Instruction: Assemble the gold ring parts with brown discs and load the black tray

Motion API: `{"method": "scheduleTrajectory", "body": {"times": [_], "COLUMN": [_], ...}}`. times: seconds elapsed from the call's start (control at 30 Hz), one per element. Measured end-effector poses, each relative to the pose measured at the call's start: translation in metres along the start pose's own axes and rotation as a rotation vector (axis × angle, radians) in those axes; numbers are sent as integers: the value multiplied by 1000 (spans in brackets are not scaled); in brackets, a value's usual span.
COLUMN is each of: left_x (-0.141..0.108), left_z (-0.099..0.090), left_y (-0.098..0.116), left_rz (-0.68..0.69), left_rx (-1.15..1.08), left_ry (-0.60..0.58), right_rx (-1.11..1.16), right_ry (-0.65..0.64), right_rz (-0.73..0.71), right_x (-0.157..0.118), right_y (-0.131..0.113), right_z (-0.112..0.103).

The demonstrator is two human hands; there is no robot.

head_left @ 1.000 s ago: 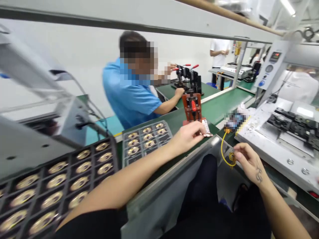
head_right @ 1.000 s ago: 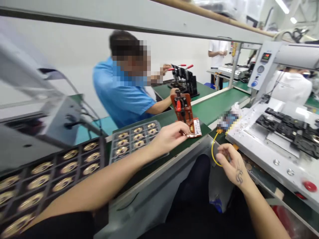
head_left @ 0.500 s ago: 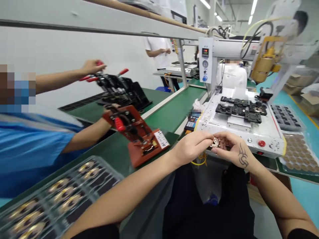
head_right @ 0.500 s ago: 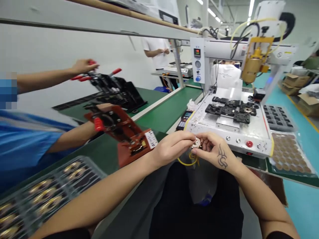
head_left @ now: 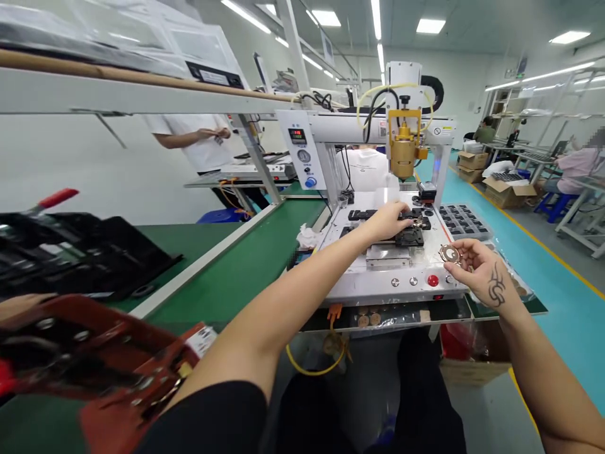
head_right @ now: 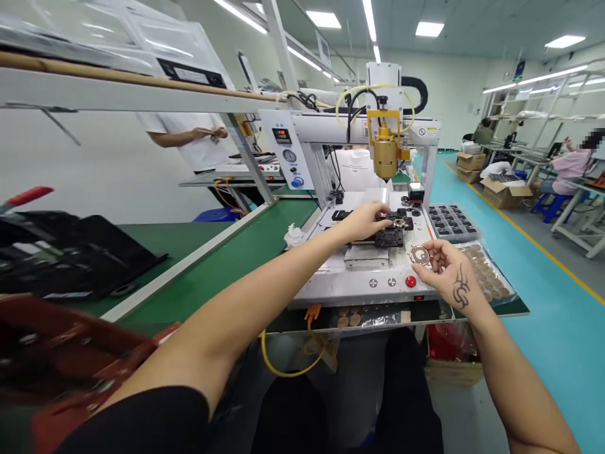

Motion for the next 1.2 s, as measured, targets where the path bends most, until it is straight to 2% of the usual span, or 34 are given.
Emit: {"method": "scheduleTrajectory", "body": {"times": [0.07,0.13,0.3,0.4,0.5,0.57,0.67,0.83,0.97,1.1,1.2], "left_x": [38,63,94,106,106,98,78,44,4,-47,-78], "left_z": [12,23,31,32,32,28,10,-28,-49,-66,-75], "left_y": [-5,-11,-22,-17,-11,-9,-5,8,15,9,-1], "left_rz": [-58,-106,-180,-182,-168,-144,-90,0,39,93,174], "left_rx": [22,28,49,73,60,14,-102,-305,-473,-478,-472], "left_ry": [-56,-125,-283,-309,-291,-259,-166,15,96,159,188], "right_rx": [0,-2,-23,-93,-130,-132,-147,-310,-347,-372,-394], "right_ry": [14,45,106,169,150,109,23,-201,-362,-507,-553], "right_rz": [12,20,62,77,65,45,5,-94,-120,-167,-211], "right_x": [-7,-17,-30,-20,-3,12,44,126,179,197,200], "right_y": [4,11,29,32,35,39,44,43,49,60,64], "right_z": [-13,-29,-65,-69,-55,-41,-16,30,61,76,79]}}
Point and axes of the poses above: each hand's wrist, its own x-axis towards the middle knuckle, its own z-axis out of the palm, y = z × x, the point moved 5 cm from there along x, towards the middle knuckle, and after that the axes turned 14 degrees about -x, right-handed, at the moved point
